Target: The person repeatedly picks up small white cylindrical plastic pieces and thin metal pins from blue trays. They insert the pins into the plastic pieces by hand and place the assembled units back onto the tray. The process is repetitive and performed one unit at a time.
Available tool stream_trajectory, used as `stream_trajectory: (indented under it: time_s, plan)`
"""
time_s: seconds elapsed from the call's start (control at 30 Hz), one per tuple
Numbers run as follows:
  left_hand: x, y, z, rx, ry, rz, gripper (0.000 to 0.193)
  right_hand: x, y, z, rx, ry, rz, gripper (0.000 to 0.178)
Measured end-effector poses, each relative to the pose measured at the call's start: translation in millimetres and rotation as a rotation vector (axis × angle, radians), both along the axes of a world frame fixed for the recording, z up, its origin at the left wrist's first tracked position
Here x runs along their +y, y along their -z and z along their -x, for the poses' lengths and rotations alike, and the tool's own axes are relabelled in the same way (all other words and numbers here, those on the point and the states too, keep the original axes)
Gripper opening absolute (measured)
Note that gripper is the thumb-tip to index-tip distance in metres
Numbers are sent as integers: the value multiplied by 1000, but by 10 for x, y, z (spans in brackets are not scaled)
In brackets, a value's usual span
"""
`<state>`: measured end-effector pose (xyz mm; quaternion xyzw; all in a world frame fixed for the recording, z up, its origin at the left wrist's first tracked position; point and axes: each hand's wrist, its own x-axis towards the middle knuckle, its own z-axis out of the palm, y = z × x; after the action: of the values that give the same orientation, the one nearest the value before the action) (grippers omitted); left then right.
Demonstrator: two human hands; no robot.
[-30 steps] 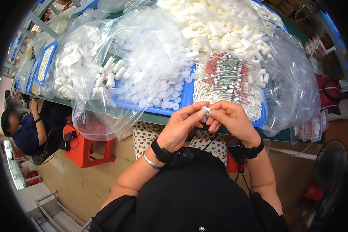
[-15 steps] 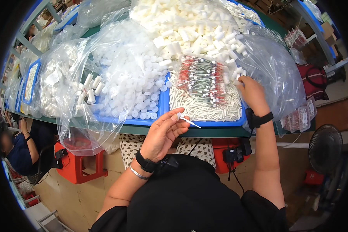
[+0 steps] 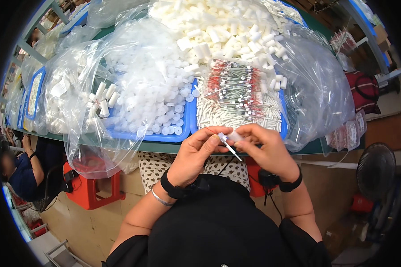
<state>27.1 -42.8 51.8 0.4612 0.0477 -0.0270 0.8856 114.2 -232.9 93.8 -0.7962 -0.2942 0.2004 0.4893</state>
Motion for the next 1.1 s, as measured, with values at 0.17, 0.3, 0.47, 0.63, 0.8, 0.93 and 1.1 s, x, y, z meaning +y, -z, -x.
stream_trajectory:
  time_s: [0.17, 0.3, 0.47, 0.63, 0.8, 0.93, 1.1]
  plan:
    - [22, 47, 58, 28, -20, -59, 31, 28, 110, 26, 594, 13, -208, 23]
    - [65, 30, 107, 111, 32, 28, 31, 47, 129, 15, 752, -6, -203, 19]
    - [80, 105, 107, 180, 75, 182, 32, 140, 89, 126, 429, -63, -76, 12]
    - [32, 101, 97, 220, 66, 59, 30, 122, 105, 101, 428, -68, -37, 11]
    - [-4, 67, 74, 280, 65, 25, 32, 57, 166, 44, 815, -11, -201, 15]
    - [-57, 35, 71, 290, 84, 94, 33, 17, 191, 78, 734, -35, -227, 16]
    - [-57, 111, 81, 174, 140, 89, 25, -221, 79, -264, 161, 83, -47, 17]
